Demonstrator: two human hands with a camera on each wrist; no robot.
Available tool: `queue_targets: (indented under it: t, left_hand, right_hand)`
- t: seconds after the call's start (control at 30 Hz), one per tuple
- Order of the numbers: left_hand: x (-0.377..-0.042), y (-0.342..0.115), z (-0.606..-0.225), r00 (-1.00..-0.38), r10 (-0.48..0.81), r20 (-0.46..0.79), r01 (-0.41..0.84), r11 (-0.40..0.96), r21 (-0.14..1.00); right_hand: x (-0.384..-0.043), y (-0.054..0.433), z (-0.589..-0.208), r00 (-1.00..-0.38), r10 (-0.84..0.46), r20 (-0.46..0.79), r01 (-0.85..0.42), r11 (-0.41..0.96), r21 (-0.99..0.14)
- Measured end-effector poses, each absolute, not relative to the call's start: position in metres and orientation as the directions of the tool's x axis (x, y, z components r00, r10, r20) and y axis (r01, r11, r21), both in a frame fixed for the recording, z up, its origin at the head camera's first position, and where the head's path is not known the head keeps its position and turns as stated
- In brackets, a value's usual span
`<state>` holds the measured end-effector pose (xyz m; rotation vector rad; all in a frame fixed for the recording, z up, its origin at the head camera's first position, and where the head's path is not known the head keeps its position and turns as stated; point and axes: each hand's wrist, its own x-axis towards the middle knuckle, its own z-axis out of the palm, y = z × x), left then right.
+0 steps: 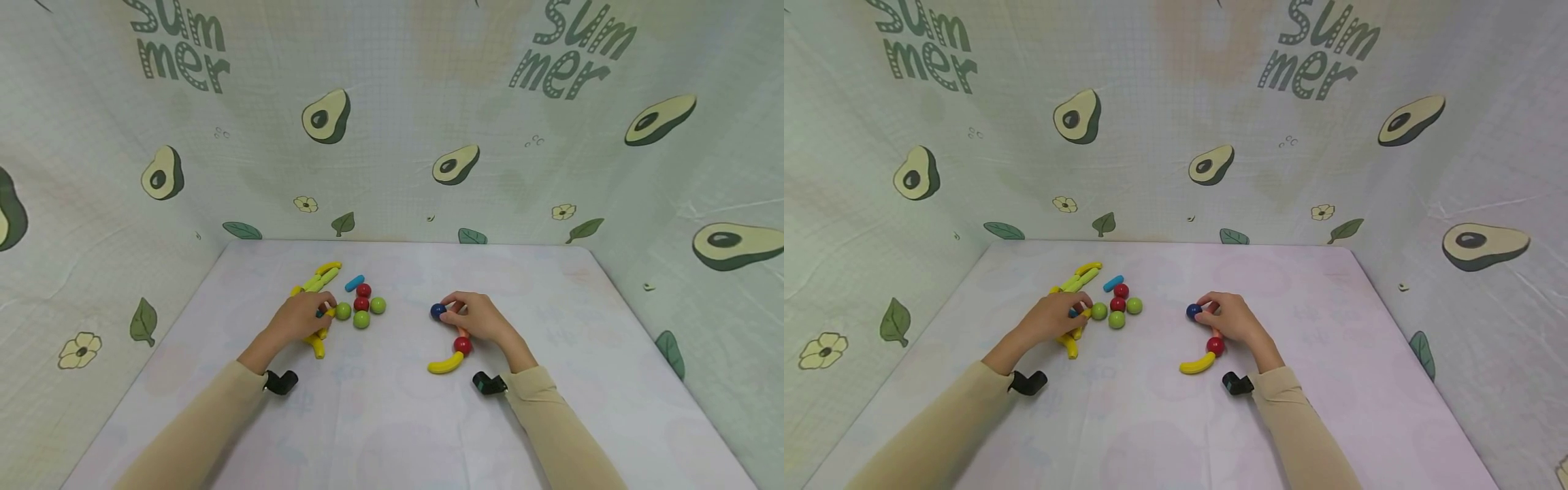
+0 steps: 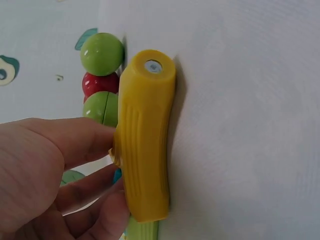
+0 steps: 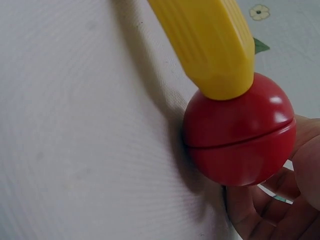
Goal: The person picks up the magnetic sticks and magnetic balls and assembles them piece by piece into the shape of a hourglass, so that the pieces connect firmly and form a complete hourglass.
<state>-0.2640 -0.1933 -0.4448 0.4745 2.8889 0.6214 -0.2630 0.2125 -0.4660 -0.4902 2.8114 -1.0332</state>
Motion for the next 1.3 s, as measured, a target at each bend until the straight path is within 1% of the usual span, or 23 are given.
queue_targets:
  t: [0.17,0.37,0.7,0.97,1.13,1.3]
  left_hand:
    - [-0.267,-0.193,-0.447,-0.933,0.352,-0.072,0.299,0.871,0.390]
    - [-0.266,-0.194,-0.447,-0.937,0.343,-0.064,0.290,0.866,0.407]
    - [-0.264,-0.193,-0.438,-0.945,0.327,0.017,0.306,0.864,0.401]
    - [-0.268,-0.187,-0.429,-0.950,0.310,0.047,0.295,0.836,0.463]
    - [-0.271,-0.175,-0.424,-0.940,0.334,0.073,0.322,0.796,0.513]
    - [-0.274,-0.156,-0.417,-0.923,0.369,0.112,0.373,0.777,0.508]
  right_hand:
    - [-0.262,0.213,-0.466,-0.943,-0.332,0.012,-0.259,0.713,-0.651]
    - [-0.263,0.213,-0.467,-0.942,-0.335,0.018,-0.266,0.714,-0.647]
    - [-0.262,0.213,-0.466,-0.944,-0.329,0.014,-0.260,0.719,-0.644]
    - [-0.262,0.213,-0.465,-0.944,-0.331,0.016,-0.263,0.720,-0.642]
    - [-0.262,0.213,-0.465,-0.943,-0.332,0.014,-0.262,0.718,-0.644]
    - [-0.262,0.213,-0.466,-0.945,-0.328,0.005,-0.252,0.716,-0.651]
